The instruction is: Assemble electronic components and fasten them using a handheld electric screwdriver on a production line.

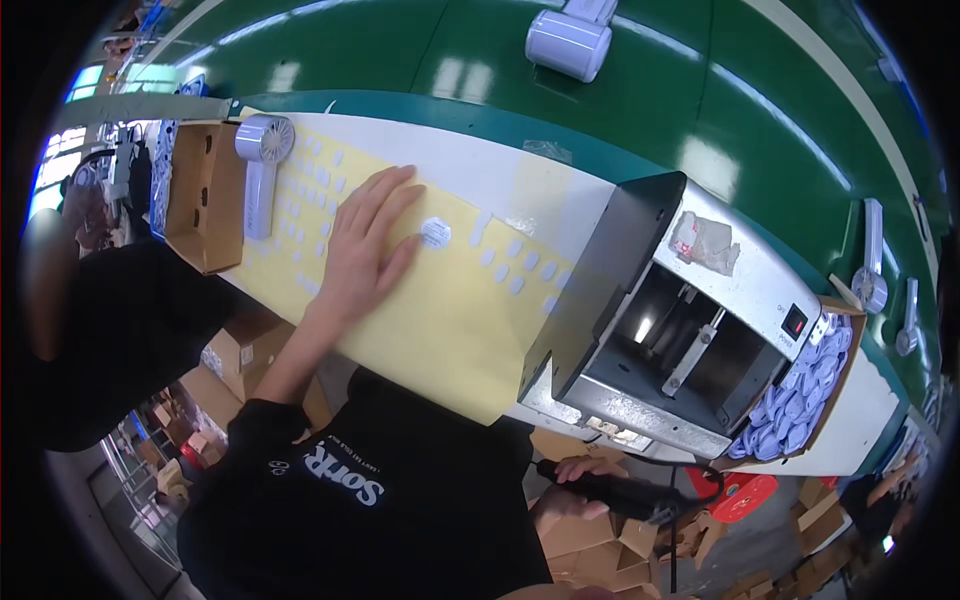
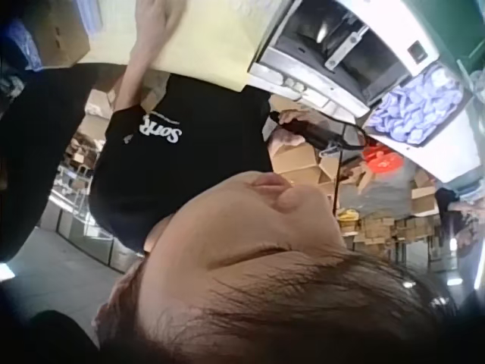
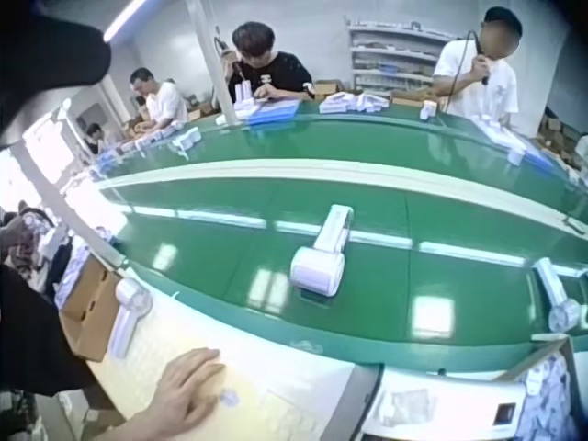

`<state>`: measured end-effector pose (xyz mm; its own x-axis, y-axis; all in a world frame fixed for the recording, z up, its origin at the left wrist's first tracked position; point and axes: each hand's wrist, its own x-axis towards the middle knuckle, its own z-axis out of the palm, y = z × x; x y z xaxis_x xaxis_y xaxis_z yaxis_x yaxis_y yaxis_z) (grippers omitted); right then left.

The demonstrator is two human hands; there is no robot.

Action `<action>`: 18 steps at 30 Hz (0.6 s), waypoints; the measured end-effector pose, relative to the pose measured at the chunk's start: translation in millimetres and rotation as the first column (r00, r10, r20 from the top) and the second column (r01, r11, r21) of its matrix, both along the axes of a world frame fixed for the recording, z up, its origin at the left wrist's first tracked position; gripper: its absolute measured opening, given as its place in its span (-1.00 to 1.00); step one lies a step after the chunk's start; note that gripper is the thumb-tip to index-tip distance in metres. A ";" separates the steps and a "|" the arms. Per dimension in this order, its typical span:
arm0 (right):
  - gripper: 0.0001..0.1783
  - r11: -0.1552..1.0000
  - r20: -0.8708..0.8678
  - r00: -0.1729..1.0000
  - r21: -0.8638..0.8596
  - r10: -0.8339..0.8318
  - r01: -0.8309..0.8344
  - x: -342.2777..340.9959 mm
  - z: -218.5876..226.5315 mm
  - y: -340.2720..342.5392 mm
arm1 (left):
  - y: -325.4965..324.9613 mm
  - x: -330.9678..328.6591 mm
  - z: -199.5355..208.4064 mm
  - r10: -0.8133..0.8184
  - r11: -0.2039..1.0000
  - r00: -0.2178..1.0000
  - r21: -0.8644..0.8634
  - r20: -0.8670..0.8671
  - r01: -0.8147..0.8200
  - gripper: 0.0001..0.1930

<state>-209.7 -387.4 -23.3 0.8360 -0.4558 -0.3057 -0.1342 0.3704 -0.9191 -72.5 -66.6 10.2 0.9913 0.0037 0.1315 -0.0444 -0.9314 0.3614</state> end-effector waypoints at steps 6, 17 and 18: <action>-0.25 0.997 0.446 0.894 0.052 0.035 -0.065 46.3 55.7 -34.7 | 3.8 1.3 1.2 -0.040 0.999 0.998 0.027 -0.055 0.042 -0.50; -0.52 0.963 0.710 0.682 -0.267 0.176 0.030 82.3 56.3 -74.7 | 5.2 -0.6 -2.6 -0.063 0.997 0.996 0.046 -0.059 0.066 -0.49; -0.54 0.955 0.729 0.654 -0.296 0.201 0.037 87.2 55.3 -75.0 | 6.0 -0.5 -2.2 -0.070 0.996 0.995 0.045 -0.067 0.073 -0.49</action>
